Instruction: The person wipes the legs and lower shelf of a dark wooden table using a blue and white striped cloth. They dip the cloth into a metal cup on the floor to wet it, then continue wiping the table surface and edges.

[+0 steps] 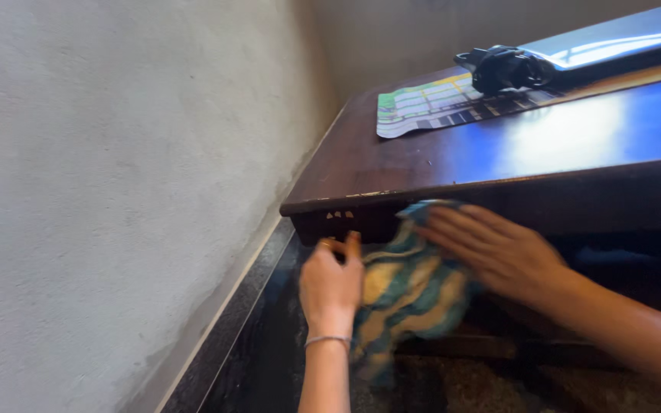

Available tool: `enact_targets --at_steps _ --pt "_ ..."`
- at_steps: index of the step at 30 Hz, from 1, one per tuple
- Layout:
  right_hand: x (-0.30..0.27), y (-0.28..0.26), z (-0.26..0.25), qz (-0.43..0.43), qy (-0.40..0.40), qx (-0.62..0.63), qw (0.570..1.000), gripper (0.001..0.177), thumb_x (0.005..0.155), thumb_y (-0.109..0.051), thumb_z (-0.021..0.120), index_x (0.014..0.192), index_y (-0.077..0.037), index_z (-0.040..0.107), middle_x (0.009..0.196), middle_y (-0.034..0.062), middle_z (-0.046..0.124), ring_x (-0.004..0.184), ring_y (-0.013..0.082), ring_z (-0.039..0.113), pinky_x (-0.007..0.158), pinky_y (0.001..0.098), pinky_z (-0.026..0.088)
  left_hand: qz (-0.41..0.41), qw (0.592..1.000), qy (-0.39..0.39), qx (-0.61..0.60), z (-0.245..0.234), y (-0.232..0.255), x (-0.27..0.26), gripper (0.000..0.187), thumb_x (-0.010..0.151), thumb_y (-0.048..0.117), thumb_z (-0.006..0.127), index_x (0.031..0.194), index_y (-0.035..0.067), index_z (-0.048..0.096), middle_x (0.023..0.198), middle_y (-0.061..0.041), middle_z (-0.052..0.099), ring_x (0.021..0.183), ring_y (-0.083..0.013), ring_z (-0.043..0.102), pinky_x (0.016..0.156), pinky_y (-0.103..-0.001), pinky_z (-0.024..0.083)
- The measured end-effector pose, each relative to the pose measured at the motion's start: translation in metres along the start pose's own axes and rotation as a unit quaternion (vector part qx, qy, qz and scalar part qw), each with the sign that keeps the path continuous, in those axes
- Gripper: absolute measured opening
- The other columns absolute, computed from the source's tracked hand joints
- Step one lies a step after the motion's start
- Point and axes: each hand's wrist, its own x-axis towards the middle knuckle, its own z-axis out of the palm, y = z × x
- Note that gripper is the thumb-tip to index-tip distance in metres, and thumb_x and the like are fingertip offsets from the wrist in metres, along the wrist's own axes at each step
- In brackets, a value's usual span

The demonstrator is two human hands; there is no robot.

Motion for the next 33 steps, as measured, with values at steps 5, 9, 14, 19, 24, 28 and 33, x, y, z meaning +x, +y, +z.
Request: enact_targets --at_steps 5,9,14,19,24,28,33 --pt "-0.043 0.012 0.034 0.088 0.239 0.231 0.939 0.068 0.093 -0.03 0.04 0.158 -0.014 0.024 0.16 0.011 0.026 0.15 0.022 0.021 0.124 0.0453 0.009 0.102 0.964 -0.24 0.046 -0.008 0.002 -0.027 0.059 0.091 0.059 0.062 0.096 0.003 0.078 0.089 -0.022 0.075 0.083 -0.0338 0.073 0.079 -0.043 0.056" --pt "-0.009 -0.004 0.029 0.066 0.274 0.16 0.946 0.066 0.101 -0.034 0.039 0.161 -0.01 0.024 0.165 0.0122 0.028 0.152 0.0217 0.023 0.125 0.0428 0.011 0.13 0.97 -0.188 0.081 -0.017 -0.028 -0.034 0.047 0.088 0.048 0.068 0.102 0.004 0.077 0.094 -0.02 0.073 0.085 -0.0326 0.071 0.076 -0.044 0.053" --pt "0.05 -0.031 -0.009 0.003 0.187 0.044 0.981 0.079 0.094 -0.035 0.045 0.162 -0.01 0.013 0.17 0.006 0.012 0.155 0.0183 0.009 0.124 0.0405 0.006 0.096 0.994 -0.016 -0.044 -0.029 -0.086 -0.037 0.038 0.09 0.029 0.068 0.114 0.0 0.071 0.096 -0.019 0.077 0.088 -0.0262 0.075 0.076 -0.036 0.056" --pt "0.08 -0.043 -0.035 0.008 0.202 -0.052 0.978 0.079 0.095 -0.027 0.044 0.164 -0.008 0.008 0.171 0.0094 0.009 0.155 0.0196 0.007 0.124 0.0407 0.005 0.002 0.996 0.014 -0.092 -0.034 -0.104 -0.046 0.03 0.095 0.025 0.062 0.11 0.0 0.072 0.089 -0.017 0.079 0.081 -0.0198 0.076 0.074 -0.033 0.054" --pt "0.057 -0.034 -0.022 -0.003 0.171 -0.058 0.984 0.081 0.093 -0.022 0.043 0.164 -0.011 0.004 0.175 0.0091 0.006 0.155 0.0196 0.004 0.123 0.0408 0.002 0.02 0.99 0.014 -0.138 -0.031 -0.099 -0.05 0.024 0.096 0.021 0.062 0.102 0.0 0.07 0.084 -0.012 0.077 0.079 -0.0114 0.069 0.073 -0.03 0.054" --pt "0.017 -0.022 -0.007 -0.021 0.026 -0.009 0.999 0.086 0.091 -0.018 0.04 0.166 -0.015 -0.003 0.176 0.0104 -0.002 0.158 0.0215 -0.001 0.124 0.0446 -0.001 0.038 0.971 -0.046 -0.232 -0.012 -0.095 -0.05 0.021 0.095 0.022 0.064 0.097 0.002 0.072 0.081 -0.002 0.074 0.075 -0.0051 0.062 0.067 -0.026 0.052" --pt "-0.009 -0.021 0.011 0.046 0.083 -0.017 0.995 0.081 0.094 -0.022 0.046 0.168 -0.02 0.011 0.176 0.0094 0.014 0.155 0.0189 0.011 0.123 0.0396 0.008 0.036 0.94 -0.118 -0.317 0.034 -0.104 -0.061 0.025 0.099 0.024 0.066 0.093 0.001 0.072 0.077 0.004 0.063 0.073 -0.0033 0.051 0.064 -0.023 0.044"
